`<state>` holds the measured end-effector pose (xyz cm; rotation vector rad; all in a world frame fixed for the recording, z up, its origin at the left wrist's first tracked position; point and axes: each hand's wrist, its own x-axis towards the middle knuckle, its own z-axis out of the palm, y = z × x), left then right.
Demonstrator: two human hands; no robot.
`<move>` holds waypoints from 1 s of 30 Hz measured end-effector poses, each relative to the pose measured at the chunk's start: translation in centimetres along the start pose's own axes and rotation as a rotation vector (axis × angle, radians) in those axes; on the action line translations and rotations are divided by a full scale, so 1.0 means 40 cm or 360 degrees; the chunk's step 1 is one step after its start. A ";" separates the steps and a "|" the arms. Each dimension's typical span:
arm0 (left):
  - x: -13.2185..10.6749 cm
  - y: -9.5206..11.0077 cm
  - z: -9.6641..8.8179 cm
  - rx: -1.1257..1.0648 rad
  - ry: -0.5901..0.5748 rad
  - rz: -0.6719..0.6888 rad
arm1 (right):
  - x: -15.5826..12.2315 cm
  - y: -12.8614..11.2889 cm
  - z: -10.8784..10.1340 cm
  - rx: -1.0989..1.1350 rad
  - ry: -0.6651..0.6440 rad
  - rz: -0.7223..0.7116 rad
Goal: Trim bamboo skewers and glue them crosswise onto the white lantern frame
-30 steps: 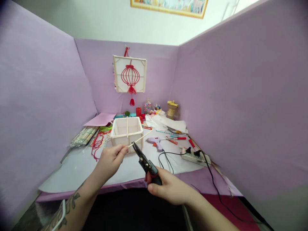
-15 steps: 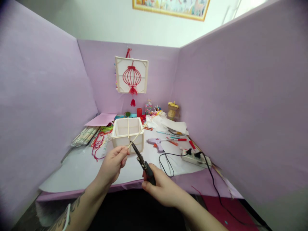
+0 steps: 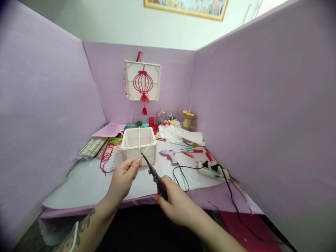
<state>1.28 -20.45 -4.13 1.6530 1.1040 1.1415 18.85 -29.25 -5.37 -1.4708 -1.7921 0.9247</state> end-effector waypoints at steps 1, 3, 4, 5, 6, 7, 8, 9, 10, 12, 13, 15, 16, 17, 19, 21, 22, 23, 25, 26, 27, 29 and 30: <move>-0.001 0.004 -0.005 0.0109 0.0021 0.0061 | 0.001 0.002 -0.002 0.0018 -0.0008 -0.0001; 0.000 0.010 -0.017 0.0312 0.0078 0.0221 | 0.002 0.009 -0.010 0.0106 -0.0052 -0.0041; 0.002 0.010 -0.025 0.0404 0.0119 0.0297 | 0.002 0.015 -0.017 0.0159 -0.0082 -0.0076; 0.006 0.010 -0.033 0.0483 0.0164 0.0347 | 0.001 0.021 -0.024 0.0210 -0.0111 -0.0102; 0.010 0.008 -0.042 0.0545 0.0205 0.0360 | -0.001 0.028 -0.032 0.0264 -0.0139 -0.0111; 0.014 0.007 -0.051 0.0582 0.0229 0.0340 | -0.004 0.036 -0.038 0.0325 -0.0167 -0.0100; 0.018 0.006 -0.059 0.0586 0.0232 0.0296 | -0.007 0.043 -0.042 0.0394 -0.0190 -0.0073; 0.020 0.005 -0.064 0.0555 0.0213 0.0246 | -0.011 0.050 -0.042 0.0472 -0.0202 -0.0030; 0.022 0.005 -0.068 0.0500 0.0181 0.0198 | -0.015 0.057 -0.037 0.0562 -0.0201 0.0026; 0.022 0.006 -0.070 0.0369 0.0121 0.0123 | -0.024 0.072 -0.011 0.0780 -0.0196 0.0189; 0.021 0.006 -0.069 0.0314 0.0101 0.0090 | -0.027 0.080 0.009 0.0922 -0.0200 0.0294; 0.018 0.004 -0.064 0.0246 0.0074 0.0030 | -0.031 0.096 0.052 0.1290 -0.0227 0.0511; 0.017 0.002 -0.062 0.0228 0.0065 0.0009 | -0.030 0.101 0.069 0.1483 -0.0239 0.0603; 0.017 -0.001 -0.061 0.0215 0.0055 -0.0004 | -0.028 0.104 0.079 0.1657 -0.0246 0.0676; 0.018 -0.007 -0.059 0.0205 0.0038 -0.0016 | -0.013 0.093 0.071 0.1905 -0.0221 0.0747; 0.022 -0.012 -0.058 0.0218 0.0035 -0.0021 | 0.010 0.061 0.029 0.2011 -0.0135 0.0695; 0.025 -0.013 -0.058 0.0233 0.0044 -0.0017 | 0.024 0.040 0.003 0.2032 -0.0051 0.0616; 0.027 -0.014 -0.057 0.0249 0.0062 -0.0006 | 0.037 0.019 -0.022 0.2052 0.0032 0.0535; 0.030 -0.015 -0.056 0.0276 0.0112 0.0033 | 0.057 -0.009 -0.047 0.2175 0.0136 0.0438; 0.031 -0.016 -0.056 0.0287 0.0142 0.0055 | 0.061 -0.013 -0.043 0.2239 0.0204 0.0464; 0.031 -0.017 -0.056 0.0295 0.0170 0.0071 | 0.062 -0.009 -0.030 0.2302 0.0262 0.0524; 0.032 -0.022 -0.059 0.0299 0.0212 0.0083 | 0.057 0.016 0.014 0.2378 0.0319 0.0691; 0.034 -0.025 -0.061 0.0292 0.0221 0.0080 | 0.055 0.031 0.034 0.2380 0.0314 0.0763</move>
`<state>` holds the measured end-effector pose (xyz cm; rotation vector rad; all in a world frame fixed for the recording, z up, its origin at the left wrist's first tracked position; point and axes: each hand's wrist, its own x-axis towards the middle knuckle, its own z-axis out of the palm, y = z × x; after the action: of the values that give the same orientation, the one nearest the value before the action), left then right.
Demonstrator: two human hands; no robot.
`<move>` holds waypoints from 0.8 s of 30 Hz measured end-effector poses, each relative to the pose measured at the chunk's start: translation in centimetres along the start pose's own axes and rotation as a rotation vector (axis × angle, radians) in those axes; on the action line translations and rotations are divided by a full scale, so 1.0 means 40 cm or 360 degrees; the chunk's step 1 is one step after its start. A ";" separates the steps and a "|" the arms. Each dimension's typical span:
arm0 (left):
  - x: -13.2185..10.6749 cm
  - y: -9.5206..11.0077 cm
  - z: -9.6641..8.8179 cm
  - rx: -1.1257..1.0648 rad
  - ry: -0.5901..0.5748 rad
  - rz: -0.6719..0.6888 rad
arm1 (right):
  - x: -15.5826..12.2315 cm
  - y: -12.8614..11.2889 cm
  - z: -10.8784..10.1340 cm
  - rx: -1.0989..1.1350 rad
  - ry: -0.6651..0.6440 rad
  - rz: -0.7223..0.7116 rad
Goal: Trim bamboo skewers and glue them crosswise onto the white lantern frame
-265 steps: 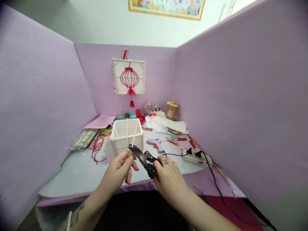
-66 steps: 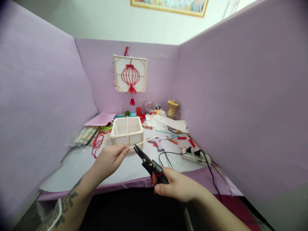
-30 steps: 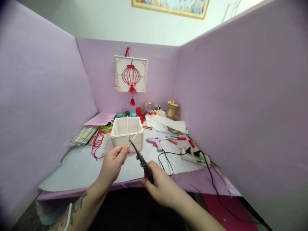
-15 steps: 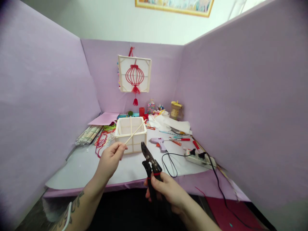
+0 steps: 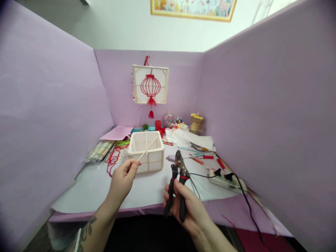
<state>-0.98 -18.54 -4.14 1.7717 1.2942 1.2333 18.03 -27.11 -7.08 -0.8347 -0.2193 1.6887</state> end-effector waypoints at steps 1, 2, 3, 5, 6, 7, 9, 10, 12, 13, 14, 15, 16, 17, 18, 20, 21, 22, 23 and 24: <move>0.003 -0.003 -0.001 -0.0021 0.0003 -0.0010 | 0.007 0.012 -0.011 -0.0030 0.0022 0.0018; 0.007 -0.007 -0.001 -0.0060 0.0000 -0.0026 | 0.014 0.014 -0.018 -0.0090 0.0032 -0.0003; 0.012 -0.009 0.000 -0.0122 -0.0006 -0.0051 | 0.019 0.004 -0.018 -0.0170 0.0026 -0.0071; 0.022 -0.011 0.005 -0.0331 0.0001 -0.0129 | 0.026 -0.041 -0.001 -0.0356 -0.0039 -0.0313; 0.026 -0.010 0.008 -0.0475 0.0013 -0.0179 | 0.029 -0.067 0.013 -0.0434 -0.0102 -0.0450; 0.028 -0.008 0.013 -0.0629 0.0029 -0.0230 | 0.032 -0.089 0.026 -0.0479 -0.0160 -0.0555; 0.025 -0.002 0.022 -0.0898 0.0046 -0.0305 | 0.042 -0.105 0.038 -0.0488 -0.0160 -0.0637; 0.020 0.001 0.026 -0.0985 0.0041 -0.0321 | 0.048 -0.096 0.035 -0.0496 -0.0073 -0.0648; 0.009 0.006 0.032 -0.1049 -0.0016 -0.0324 | 0.056 -0.052 0.009 -0.0651 0.0116 -0.0660; 0.004 0.008 0.033 -0.1042 -0.0062 -0.0321 | 0.055 -0.024 -0.009 -0.0796 0.0178 -0.0694; 0.000 0.009 0.032 -0.1022 -0.0114 -0.0320 | 0.052 0.001 -0.029 -0.0970 0.0221 -0.0761; -0.002 0.009 0.030 -0.0995 -0.0162 -0.0317 | 0.045 0.020 -0.046 -0.1148 0.0217 -0.0805; -0.003 0.009 0.026 -0.0966 -0.0196 -0.0306 | 0.035 0.031 -0.060 -0.1304 0.0186 -0.0847; -0.003 0.008 0.020 -0.0932 -0.0209 -0.0283 | 0.024 0.033 -0.071 -0.1447 0.0136 -0.0873; -0.003 0.006 0.013 -0.0890 -0.0201 -0.0252 | 0.012 0.024 -0.078 -0.1570 0.0091 -0.0892; -0.002 0.000 -0.006 -0.0781 -0.0137 -0.0196 | -0.007 -0.025 -0.086 -0.1819 0.0129 -0.0978; -0.003 -0.004 -0.015 -0.0725 -0.0098 -0.0181 | -0.011 -0.063 -0.090 -0.1966 0.0243 -0.1056; -0.003 -0.009 -0.023 -0.0678 -0.0069 -0.0177 | -0.009 -0.107 -0.094 -0.2147 0.0423 -0.1149; -0.004 -0.015 -0.028 -0.0648 -0.0051 -0.0181 | -0.001 -0.155 -0.099 -0.2347 0.0632 -0.1228; -0.005 -0.020 -0.030 -0.0638 -0.0041 -0.0188 | 0.015 -0.205 -0.103 -0.2547 0.0823 -0.1259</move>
<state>-2.40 -18.50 -4.45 1.4018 1.0336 1.2929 26.94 -25.26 -5.80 -1.9127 -1.4038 0.2298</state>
